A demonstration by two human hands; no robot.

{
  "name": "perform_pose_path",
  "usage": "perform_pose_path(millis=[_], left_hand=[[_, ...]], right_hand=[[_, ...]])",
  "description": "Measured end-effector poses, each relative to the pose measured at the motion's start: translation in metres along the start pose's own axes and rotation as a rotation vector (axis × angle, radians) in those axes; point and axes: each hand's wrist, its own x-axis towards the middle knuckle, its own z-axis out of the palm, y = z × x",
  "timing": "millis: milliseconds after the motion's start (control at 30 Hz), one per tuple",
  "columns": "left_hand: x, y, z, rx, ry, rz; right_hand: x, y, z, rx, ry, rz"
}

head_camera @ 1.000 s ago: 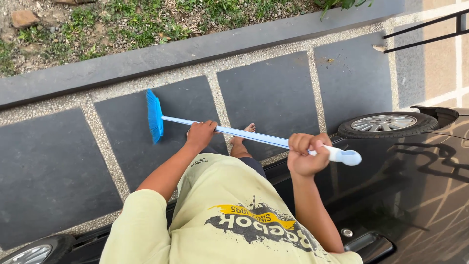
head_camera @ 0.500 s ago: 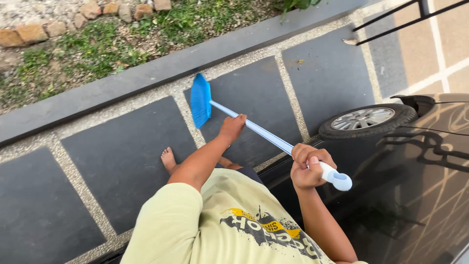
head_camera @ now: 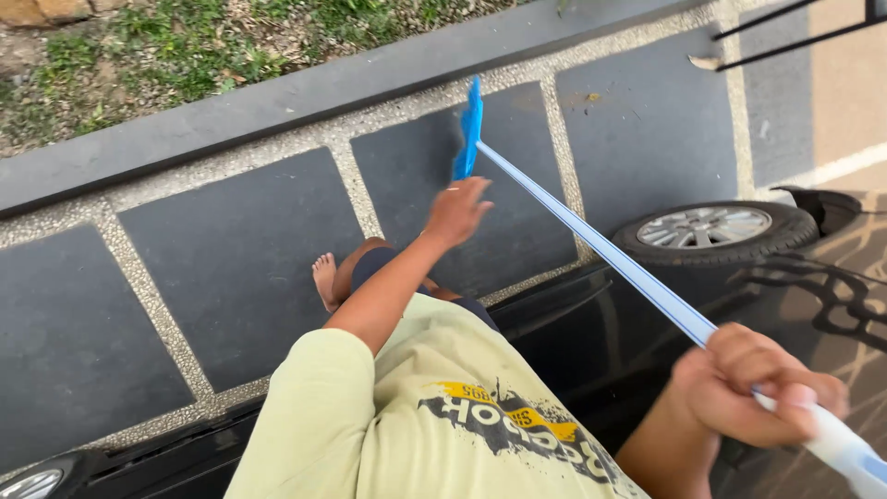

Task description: The person sweeps a tiled floor with a blue broom, moving debris toward the edge of the area. The person uses consistent back-and-forth strokes along the tile seams and near a parked car.

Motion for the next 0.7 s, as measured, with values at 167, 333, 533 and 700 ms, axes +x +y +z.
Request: perform_pose_path(millis=[167, 333, 533, 700], left_hand=[[-0.092, -0.105, -0.108, 0.035, 0.456, -1.145], [-0.151, -0.113, -0.111, -0.833, 0.672, -1.897], [-0.103, -0.115, -0.094, -1.281, 0.494, -1.433], [-0.032, -0.113, -0.102, -0.623, 0.182, -1.041]], right_hand=[[0.024, -0.01, 0.001, -0.125, -0.039, 0.092], [0.023, -0.021, 0.01, -0.12, -0.142, 0.175], [0.013, -0.021, 0.001, 0.032, -0.133, 0.316], [0.011, -0.024, 0.004, 0.076, -0.124, 0.357]])
